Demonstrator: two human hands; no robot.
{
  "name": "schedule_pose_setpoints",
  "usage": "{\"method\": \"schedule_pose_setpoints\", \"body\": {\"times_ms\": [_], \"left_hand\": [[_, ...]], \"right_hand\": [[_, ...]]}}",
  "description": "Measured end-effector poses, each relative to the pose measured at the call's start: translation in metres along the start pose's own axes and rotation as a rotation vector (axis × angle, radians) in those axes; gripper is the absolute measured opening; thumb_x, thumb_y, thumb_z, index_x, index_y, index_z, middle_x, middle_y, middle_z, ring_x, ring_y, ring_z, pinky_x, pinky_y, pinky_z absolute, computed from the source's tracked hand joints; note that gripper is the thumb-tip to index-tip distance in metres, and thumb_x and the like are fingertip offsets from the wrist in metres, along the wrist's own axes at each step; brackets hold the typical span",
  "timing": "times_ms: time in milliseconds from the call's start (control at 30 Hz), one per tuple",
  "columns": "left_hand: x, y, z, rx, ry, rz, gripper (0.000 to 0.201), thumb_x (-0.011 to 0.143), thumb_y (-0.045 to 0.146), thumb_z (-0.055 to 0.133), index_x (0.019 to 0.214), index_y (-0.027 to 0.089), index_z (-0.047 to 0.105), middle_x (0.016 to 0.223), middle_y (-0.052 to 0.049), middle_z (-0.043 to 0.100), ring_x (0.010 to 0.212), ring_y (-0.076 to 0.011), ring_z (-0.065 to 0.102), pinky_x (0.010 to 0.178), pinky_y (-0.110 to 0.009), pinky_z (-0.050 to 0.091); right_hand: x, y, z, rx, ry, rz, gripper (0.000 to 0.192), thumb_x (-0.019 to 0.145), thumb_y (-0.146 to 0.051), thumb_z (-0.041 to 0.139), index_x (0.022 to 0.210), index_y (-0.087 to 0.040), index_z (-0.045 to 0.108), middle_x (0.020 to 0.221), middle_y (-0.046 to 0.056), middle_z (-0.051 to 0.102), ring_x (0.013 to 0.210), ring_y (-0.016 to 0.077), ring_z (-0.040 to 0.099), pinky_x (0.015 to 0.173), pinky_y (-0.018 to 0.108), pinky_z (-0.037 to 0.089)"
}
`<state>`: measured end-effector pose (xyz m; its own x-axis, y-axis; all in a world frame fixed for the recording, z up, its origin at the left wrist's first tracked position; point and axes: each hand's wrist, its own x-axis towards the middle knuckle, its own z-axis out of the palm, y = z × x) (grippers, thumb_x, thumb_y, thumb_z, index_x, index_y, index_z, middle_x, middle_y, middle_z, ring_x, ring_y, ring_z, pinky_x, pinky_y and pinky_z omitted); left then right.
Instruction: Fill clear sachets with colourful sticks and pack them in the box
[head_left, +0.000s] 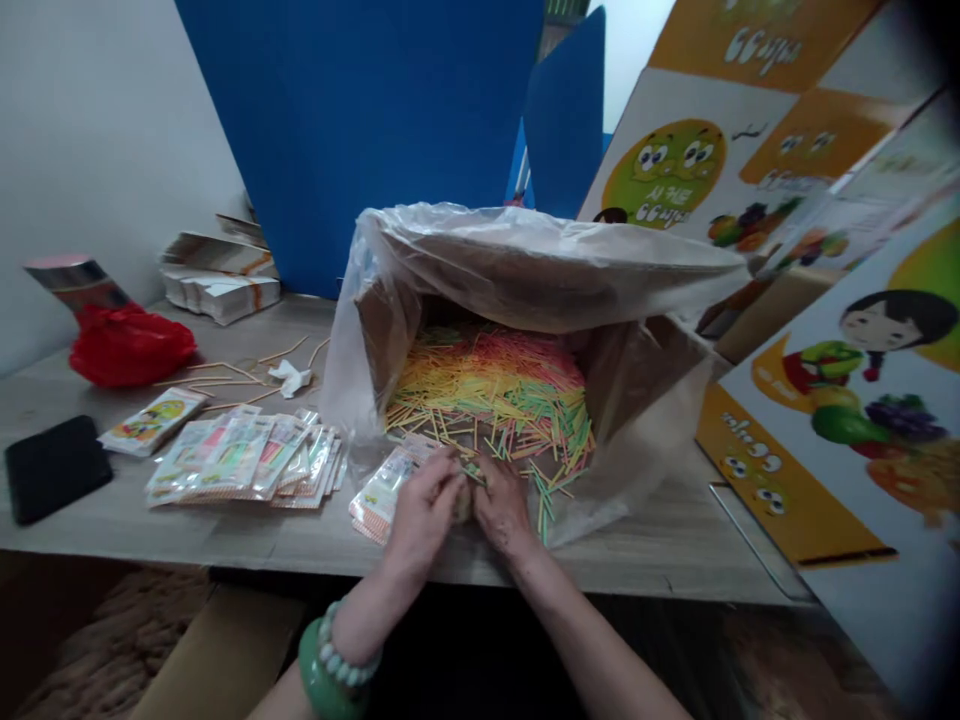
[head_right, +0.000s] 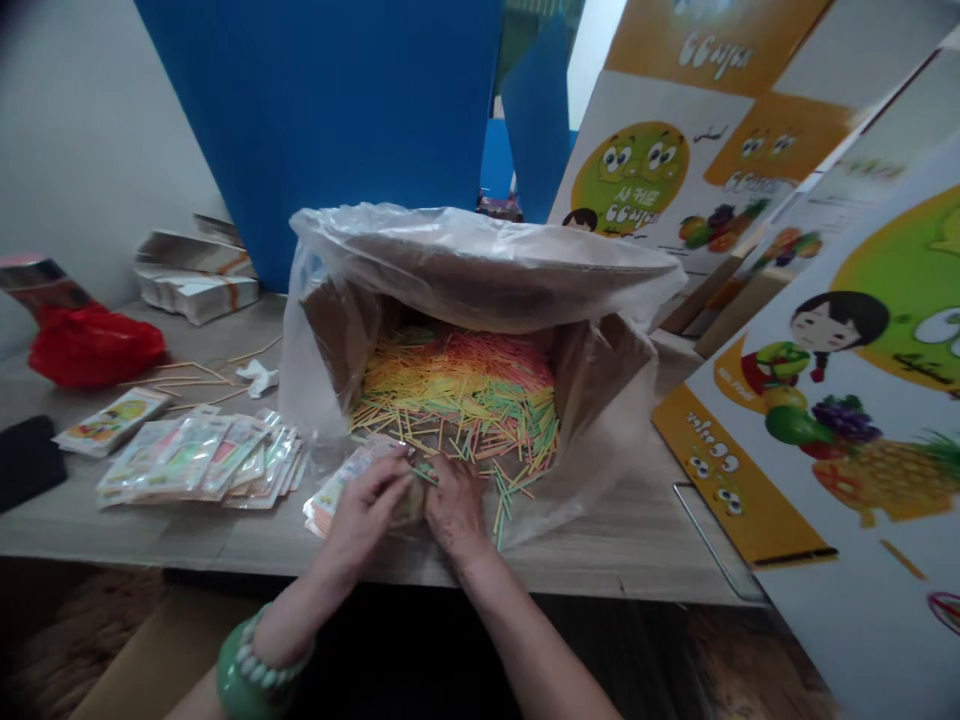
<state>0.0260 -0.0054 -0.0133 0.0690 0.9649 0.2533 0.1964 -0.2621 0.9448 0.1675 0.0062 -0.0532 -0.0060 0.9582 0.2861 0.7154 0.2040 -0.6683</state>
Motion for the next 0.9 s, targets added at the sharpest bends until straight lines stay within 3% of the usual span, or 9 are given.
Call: {"method": "schedule_pose_setpoints", "body": {"times_ms": [67, 133, 267, 333, 500, 733, 800, 900], "left_hand": [[-0.001, 0.003, -0.014, -0.142, 0.079, -0.126, 0.013, 0.080, 0.030, 0.064, 0.083, 0.018, 0.069, 0.107, -0.009, 0.072, 0.104, -0.0253, 0.064, 0.093, -0.040, 0.050], [-0.005, 0.006, -0.024, -0.305, 0.066, -0.270, 0.023, 0.078, 0.039, 0.068, 0.087, 0.018, 0.069, 0.093, -0.006, 0.072, 0.086, -0.0208, 0.065, 0.079, -0.035, 0.054], [-0.019, 0.011, -0.031, -0.549, -0.003, -0.444, 0.033, 0.070, 0.035, 0.077, 0.097, 0.018, 0.067, 0.092, -0.003, 0.071, 0.074, -0.0156, 0.064, 0.064, -0.027, 0.053], [-0.027, 0.013, -0.030, -0.616, -0.017, -0.496, 0.037, 0.067, 0.028, 0.078, 0.101, 0.018, 0.066, 0.095, -0.004, 0.071, 0.075, -0.0159, 0.065, 0.062, -0.027, 0.053], [-0.037, 0.016, -0.027, -0.679, -0.008, -0.516, 0.039, 0.066, 0.022, 0.079, 0.102, 0.016, 0.065, 0.096, -0.006, 0.073, 0.077, -0.0180, 0.068, 0.069, -0.031, 0.057], [-0.038, 0.013, -0.018, -0.710, -0.138, -0.689, 0.035, 0.064, 0.028, 0.083, 0.092, 0.013, 0.069, 0.081, -0.008, 0.073, 0.069, -0.0208, 0.068, 0.067, -0.036, 0.058], [-0.036, 0.010, -0.015, -0.675, -0.114, -0.694, 0.033, 0.062, 0.029, 0.083, 0.086, 0.012, 0.069, 0.074, -0.006, 0.071, 0.064, -0.0185, 0.065, 0.065, -0.035, 0.056], [-0.033, 0.007, -0.010, -0.580, -0.075, -0.598, 0.031, 0.058, 0.032, 0.083, 0.078, 0.012, 0.070, 0.069, -0.003, 0.067, 0.060, -0.0143, 0.059, 0.062, -0.029, 0.051]], "right_hand": [[0.000, -0.002, -0.006, 0.136, 0.012, 0.140, 0.018, 0.087, -0.028, 0.046, 0.091, -0.021, 0.061, 0.085, 0.004, 0.069, 0.083, 0.0210, 0.062, 0.079, 0.032, 0.046], [0.001, -0.002, -0.011, 0.277, 0.005, 0.210, 0.017, 0.085, -0.031, 0.046, 0.091, -0.021, 0.059, 0.085, 0.002, 0.068, 0.081, 0.0197, 0.061, 0.075, 0.029, 0.047], [0.001, 0.000, -0.017, 0.282, -0.017, 0.145, 0.027, 0.081, -0.029, 0.049, 0.105, -0.021, 0.058, 0.108, 0.003, 0.068, 0.100, 0.0202, 0.060, 0.088, 0.030, 0.045], [0.000, 0.000, -0.017, 0.236, -0.046, 0.115, 0.025, 0.082, -0.028, 0.046, 0.102, -0.021, 0.059, 0.106, 0.004, 0.068, 0.098, 0.0198, 0.060, 0.088, 0.030, 0.044], [-0.004, 0.000, -0.014, 0.190, 0.002, 0.093, 0.023, 0.090, -0.033, 0.038, 0.094, -0.021, 0.057, 0.088, 0.003, 0.067, 0.085, 0.0187, 0.061, 0.080, 0.029, 0.045], [-0.009, 0.006, -0.012, 0.044, -0.173, -0.082, 0.023, 0.088, -0.022, 0.040, 0.104, -0.021, 0.057, 0.103, 0.006, 0.067, 0.099, 0.0206, 0.060, 0.088, 0.031, 0.045], [-0.011, 0.007, -0.016, -0.007, -0.183, -0.053, 0.022, 0.089, -0.021, 0.038, 0.100, -0.021, 0.057, 0.099, 0.007, 0.068, 0.096, 0.0214, 0.061, 0.087, 0.032, 0.046], [-0.009, 0.004, -0.025, 0.112, -0.044, 0.077, 0.015, 0.091, -0.026, 0.040, 0.092, -0.022, 0.055, 0.085, 0.005, 0.068, 0.084, 0.0205, 0.063, 0.081, 0.032, 0.047]]}}
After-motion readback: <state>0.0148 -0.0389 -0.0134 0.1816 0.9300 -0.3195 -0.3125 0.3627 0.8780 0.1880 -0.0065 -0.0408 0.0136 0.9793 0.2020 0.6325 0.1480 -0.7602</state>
